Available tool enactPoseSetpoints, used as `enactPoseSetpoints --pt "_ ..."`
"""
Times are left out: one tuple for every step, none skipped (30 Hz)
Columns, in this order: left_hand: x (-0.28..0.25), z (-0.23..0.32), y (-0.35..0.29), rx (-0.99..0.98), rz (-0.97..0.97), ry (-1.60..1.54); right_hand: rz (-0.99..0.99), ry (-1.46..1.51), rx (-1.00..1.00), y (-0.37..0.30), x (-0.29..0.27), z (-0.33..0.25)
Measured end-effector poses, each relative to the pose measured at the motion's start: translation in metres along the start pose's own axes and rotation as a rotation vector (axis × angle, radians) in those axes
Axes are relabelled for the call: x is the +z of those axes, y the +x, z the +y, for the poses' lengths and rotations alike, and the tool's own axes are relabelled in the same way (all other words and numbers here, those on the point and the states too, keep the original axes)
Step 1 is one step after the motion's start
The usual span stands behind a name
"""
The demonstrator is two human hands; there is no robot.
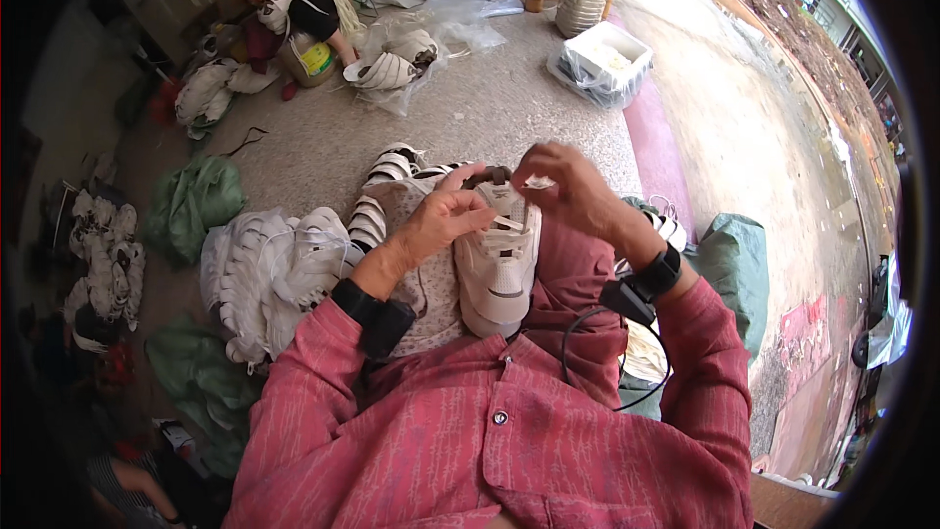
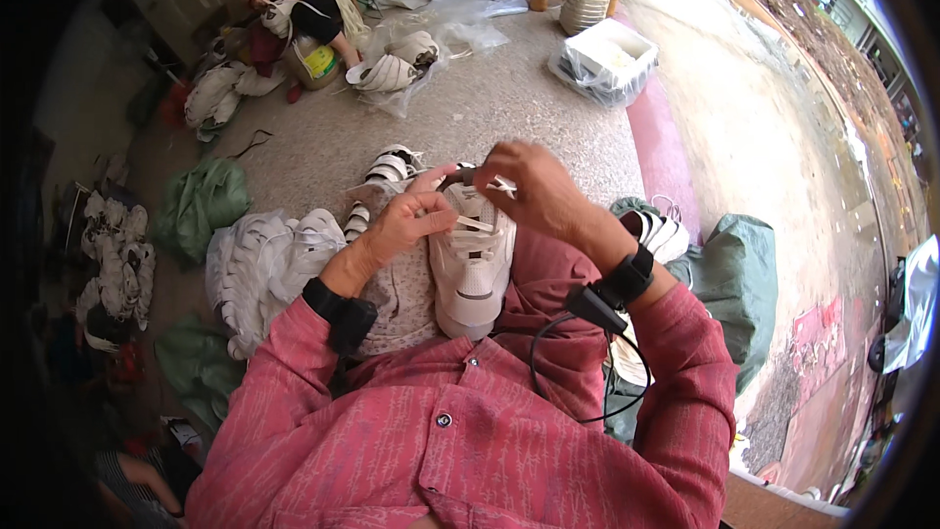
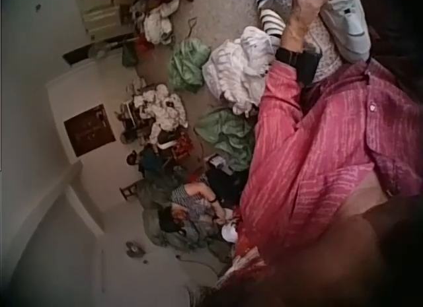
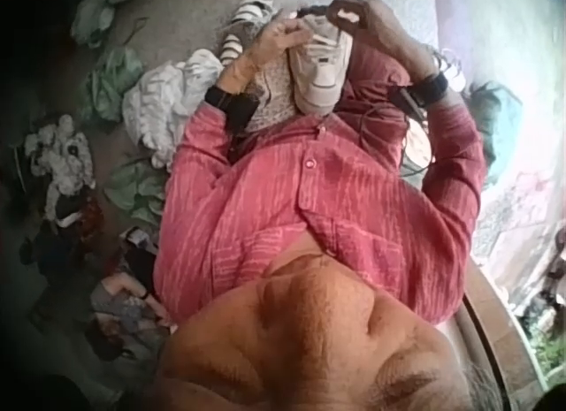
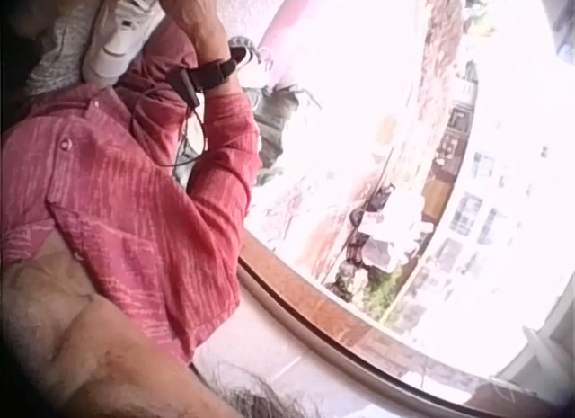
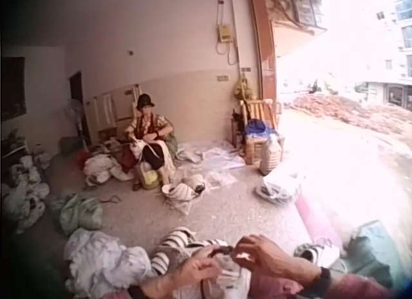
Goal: Insert laces into a shoe and adjust them.
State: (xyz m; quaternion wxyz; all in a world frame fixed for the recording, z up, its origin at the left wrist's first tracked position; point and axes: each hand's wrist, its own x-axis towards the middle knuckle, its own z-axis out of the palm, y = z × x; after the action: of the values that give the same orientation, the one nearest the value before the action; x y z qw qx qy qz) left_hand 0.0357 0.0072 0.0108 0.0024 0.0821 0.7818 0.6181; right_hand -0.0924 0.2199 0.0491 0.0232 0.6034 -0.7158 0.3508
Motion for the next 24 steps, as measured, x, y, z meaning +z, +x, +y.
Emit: enactPoseSetpoints --pt "0.001 0.01 0.0 0.0 0.004 0.006 -0.05 0.005 0.024 -0.005 0.006 -0.008" --pt "0.001 0.021 -0.001 0.046 0.001 -0.014 -0.053 0.036 -0.017 -0.01 0.013 -0.014" --pt "0.004 0.036 0.0 0.094 -0.012 -0.034 -0.052 0.063 -0.05 -0.014 0.017 -0.018" --pt "0.006 0.05 -0.002 0.1 -0.011 -0.199 -0.242 0.247 0.074 -0.014 0.006 -0.027" --pt "0.002 0.057 0.0 0.098 -0.012 -0.193 -0.238 0.25 0.07 -0.013 -0.002 -0.034" --pt "-0.004 0.064 0.003 0.008 -0.054 -0.268 -0.256 0.611 0.206 -0.015 -0.011 -0.041" --pt "-0.01 0.067 0.005 -0.087 -0.092 -0.344 -0.273 0.977 0.339 -0.015 -0.021 -0.049" --pt "-0.009 0.065 0.008 -0.121 -0.04 -0.352 -0.182 1.012 0.357 -0.016 -0.035 -0.057" --pt "-0.007 0.054 0.01 -0.121 -0.039 -0.347 -0.054 1.029 0.259 -0.022 -0.042 -0.056" --pt "-0.006 0.038 0.013 -0.125 0.018 -0.068 0.024 1.122 0.255 -0.028 -0.051 -0.056" --pt "-0.005 0.022 0.015 -0.129 0.076 0.209 0.102 1.214 0.252 -0.034 -0.061 -0.058" --pt "0.001 0.015 0.017 -0.122 0.068 0.358 0.251 1.117 0.308 -0.043 -0.073 -0.062" --pt "0.009 0.015 0.02 -0.119 0.064 0.351 0.397 1.013 0.364 -0.054 -0.083 -0.063" --pt "0.017 0.017 0.022 -0.113 0.075 0.513 0.459 1.004 0.313 -0.065 -0.09 -0.054" --pt "0.022 0.017 0.024 -0.109 0.088 0.68 0.519 1.0 0.257 -0.078 -0.098 -0.042" --pt "0.024 0.011 0.025 0.001 0.108 0.739 0.622 1.075 0.265 -0.09 -0.104 -0.035" --pt "0.023 0.006 0.025 -0.005 0.114 0.733 0.725 1.151 0.272 -0.102 -0.11 -0.029" --pt "0.024 0.004 0.026 0.07 0.116 0.742 0.851 1.229 0.293 -0.117 -0.115 -0.024" --pt "0.025 0.003 0.028 0.146 0.12 0.751 0.893 1.36 0.265 -0.135 -0.12 -0.013" --pt "0.025 -0.002 0.028 0.203 0.14 0.763 0.955 1.436 0.291 -0.15 -0.121 -0.001" --pt "0.025 -0.001 0.027 0.205 0.138 0.756 1.028 1.504 0.32 -0.166 -0.121 0.009" --pt "0.024 0.002 0.026 0.07 0.076 0.608 1.129 1.526 0.431 -0.179 -0.118 0.019" --pt "0.023 0.005 0.025 -0.062 0.017 0.46 1.228 1.544 0.544 -0.193 -0.114 0.031" --pt "0.023 0.006 0.024 -0.054 0.013 0.453 1.223 1.621 0.576 -0.217 -0.112 0.048"
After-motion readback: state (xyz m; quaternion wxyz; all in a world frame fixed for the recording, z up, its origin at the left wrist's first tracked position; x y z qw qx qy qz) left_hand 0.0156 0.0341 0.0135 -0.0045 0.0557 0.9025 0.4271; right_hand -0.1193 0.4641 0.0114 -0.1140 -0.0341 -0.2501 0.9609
